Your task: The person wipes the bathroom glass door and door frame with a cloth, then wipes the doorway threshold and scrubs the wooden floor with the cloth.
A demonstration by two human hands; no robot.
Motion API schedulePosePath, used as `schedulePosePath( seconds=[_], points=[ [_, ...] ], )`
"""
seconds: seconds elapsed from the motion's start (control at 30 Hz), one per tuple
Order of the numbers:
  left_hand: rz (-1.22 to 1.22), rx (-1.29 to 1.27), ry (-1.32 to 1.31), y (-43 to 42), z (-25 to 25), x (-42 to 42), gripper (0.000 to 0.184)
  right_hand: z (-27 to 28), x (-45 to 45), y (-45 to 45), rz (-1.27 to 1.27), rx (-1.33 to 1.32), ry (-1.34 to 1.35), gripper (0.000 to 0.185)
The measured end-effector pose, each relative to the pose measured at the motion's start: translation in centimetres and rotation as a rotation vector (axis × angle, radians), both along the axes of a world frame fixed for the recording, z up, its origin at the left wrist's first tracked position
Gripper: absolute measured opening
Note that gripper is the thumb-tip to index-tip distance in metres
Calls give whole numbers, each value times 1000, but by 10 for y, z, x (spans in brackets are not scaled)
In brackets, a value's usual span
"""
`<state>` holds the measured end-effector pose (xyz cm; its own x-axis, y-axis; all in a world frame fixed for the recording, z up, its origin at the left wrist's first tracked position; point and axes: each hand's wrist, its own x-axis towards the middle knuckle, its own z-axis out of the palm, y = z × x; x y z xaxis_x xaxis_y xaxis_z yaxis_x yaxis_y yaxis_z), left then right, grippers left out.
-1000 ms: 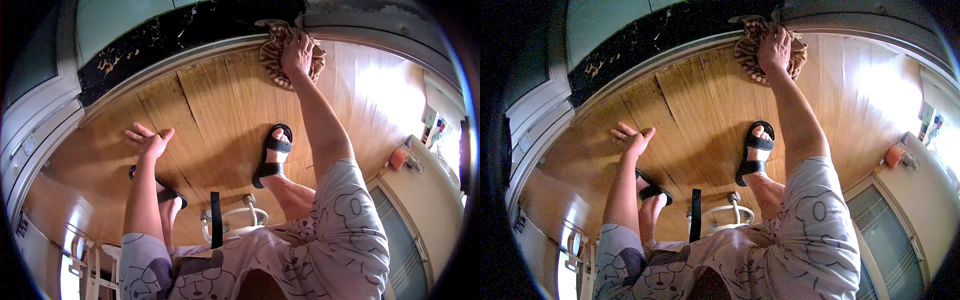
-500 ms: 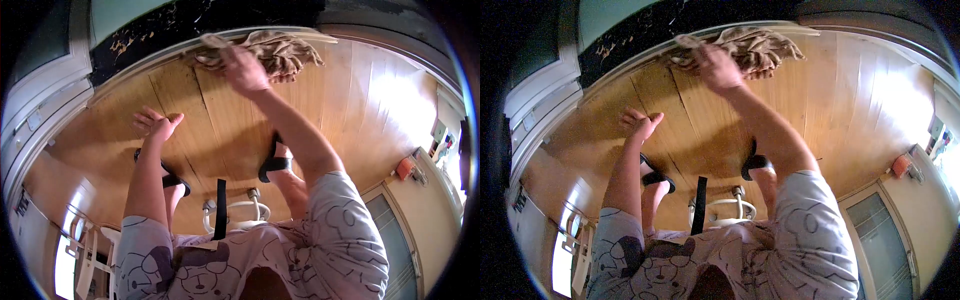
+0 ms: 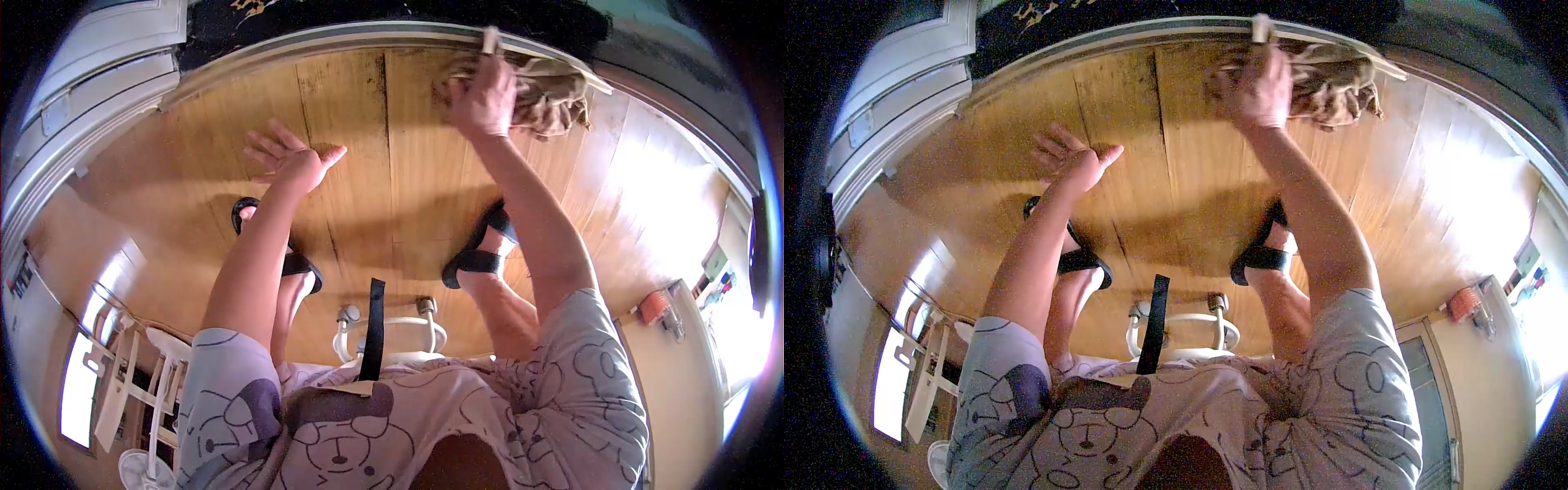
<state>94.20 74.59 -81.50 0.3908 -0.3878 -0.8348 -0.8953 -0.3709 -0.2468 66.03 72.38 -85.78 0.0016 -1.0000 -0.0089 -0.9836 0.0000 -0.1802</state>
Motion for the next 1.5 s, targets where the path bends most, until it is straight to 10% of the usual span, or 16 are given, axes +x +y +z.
schedulePosePath(
  seconds=[0.3,0.53,0.7,0.93,1.03,1.1,1.17,1.23,1.33,1.5],
  points=[
    [-31,6,29,5,-11,8,132,6,210,-39,260,236,-452,47],
    [51,3,80,-5,8,3,127,36,55,-37,216,538,-288,49],
    [35,19,67,-3,0,6,129,11,-95,4,202,-53,227,58],
    [55,9,75,0,2,5,131,-7,59,-15,337,186,248,48],
    [66,-9,87,1,-4,6,131,20,138,-32,182,503,-373,29],
    [66,-25,73,1,-2,7,131,-7,180,-21,437,189,-391,27],
    [82,-49,94,1,2,6,131,6,155,-19,418,156,-297,25],
    [91,-46,96,2,4,7,131,34,93,-34,197,747,-346,33],
    [82,16,89,-3,5,6,131,7,-29,8,143,178,38,38],
    [59,-15,105,2,-1,9,129,9,-49,5,125,157,287,28]
  ],
)
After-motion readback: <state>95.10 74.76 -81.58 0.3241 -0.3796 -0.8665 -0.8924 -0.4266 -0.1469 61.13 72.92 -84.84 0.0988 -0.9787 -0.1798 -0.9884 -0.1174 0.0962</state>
